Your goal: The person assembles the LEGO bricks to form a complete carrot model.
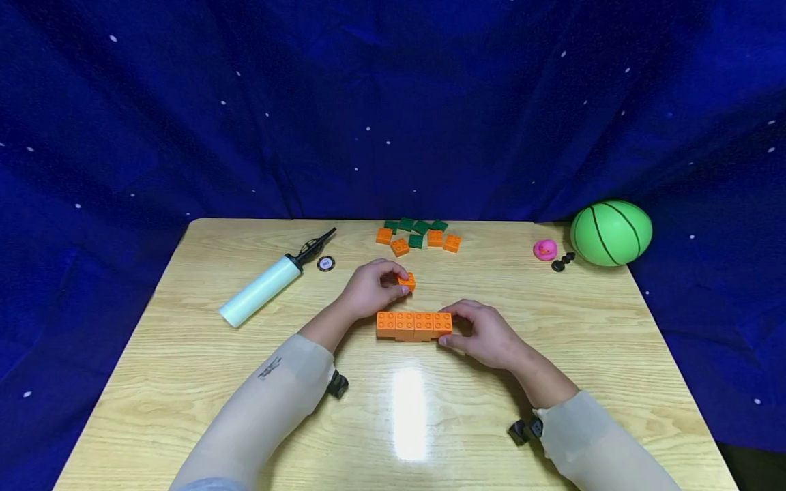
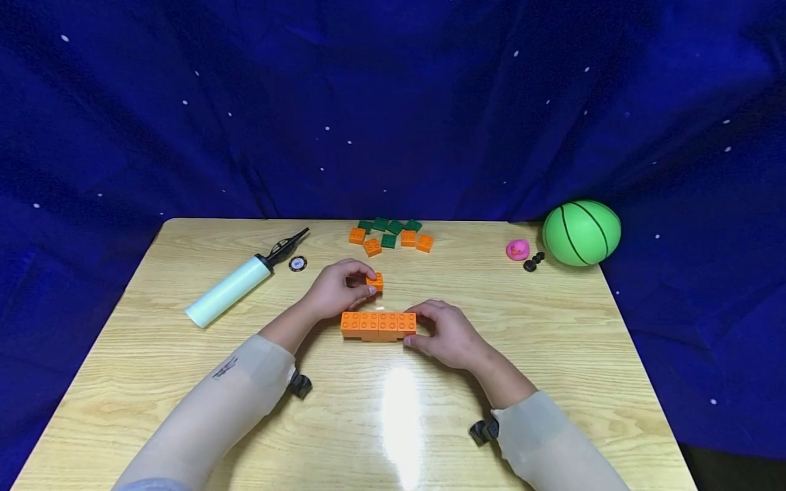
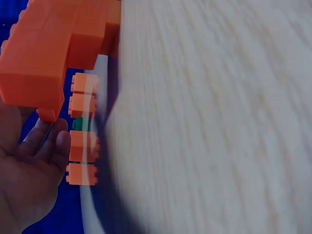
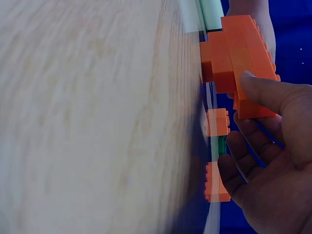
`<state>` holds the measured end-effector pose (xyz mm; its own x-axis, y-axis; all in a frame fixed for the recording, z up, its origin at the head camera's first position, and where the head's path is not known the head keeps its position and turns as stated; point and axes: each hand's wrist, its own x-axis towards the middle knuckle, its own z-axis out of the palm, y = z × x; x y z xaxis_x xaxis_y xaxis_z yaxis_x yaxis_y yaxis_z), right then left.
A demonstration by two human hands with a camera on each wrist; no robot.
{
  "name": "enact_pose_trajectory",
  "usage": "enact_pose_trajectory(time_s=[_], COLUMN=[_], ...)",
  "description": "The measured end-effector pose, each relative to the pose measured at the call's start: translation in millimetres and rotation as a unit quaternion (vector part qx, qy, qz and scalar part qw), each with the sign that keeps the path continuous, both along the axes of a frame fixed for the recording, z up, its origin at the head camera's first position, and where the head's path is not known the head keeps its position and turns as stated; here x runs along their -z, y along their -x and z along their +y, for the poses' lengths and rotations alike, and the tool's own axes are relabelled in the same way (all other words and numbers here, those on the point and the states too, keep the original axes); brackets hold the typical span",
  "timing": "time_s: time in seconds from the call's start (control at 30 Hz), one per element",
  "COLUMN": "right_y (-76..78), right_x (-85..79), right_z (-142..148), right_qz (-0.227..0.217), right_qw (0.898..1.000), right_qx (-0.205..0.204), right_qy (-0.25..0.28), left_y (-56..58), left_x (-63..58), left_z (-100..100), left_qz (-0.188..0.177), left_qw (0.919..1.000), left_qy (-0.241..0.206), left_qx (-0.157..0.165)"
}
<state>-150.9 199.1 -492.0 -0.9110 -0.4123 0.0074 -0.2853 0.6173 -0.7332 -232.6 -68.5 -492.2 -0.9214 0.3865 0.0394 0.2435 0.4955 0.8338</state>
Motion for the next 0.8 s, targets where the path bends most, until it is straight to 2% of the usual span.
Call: enact_pose_trajectory(time_s=[0.2,0.4,0.8], right_y=[-1.1,-0.9,-0.1], right_x=[0.4,-0.1,1.2], right_z=[0,0,-1], right_qz=[0.001,0.001,0.002], right_qw=[1.0,1.0,1.0], right_qx=[0.003,0.003,0.002], right_qy=[0.006,0.007,0.006], left_y=[-5.3,-10.8,-28.3], left_x=[-6.4,-13.1,-25.3], left_z=[-4,-8,-5], left_qz=[-0.014,-0.002,0.017], left_qw=[0.9993,0.9982,0.9946], left_qy=[-0.035,-0.06,-0.091], left_qx=[0.0,0.007,0.047])
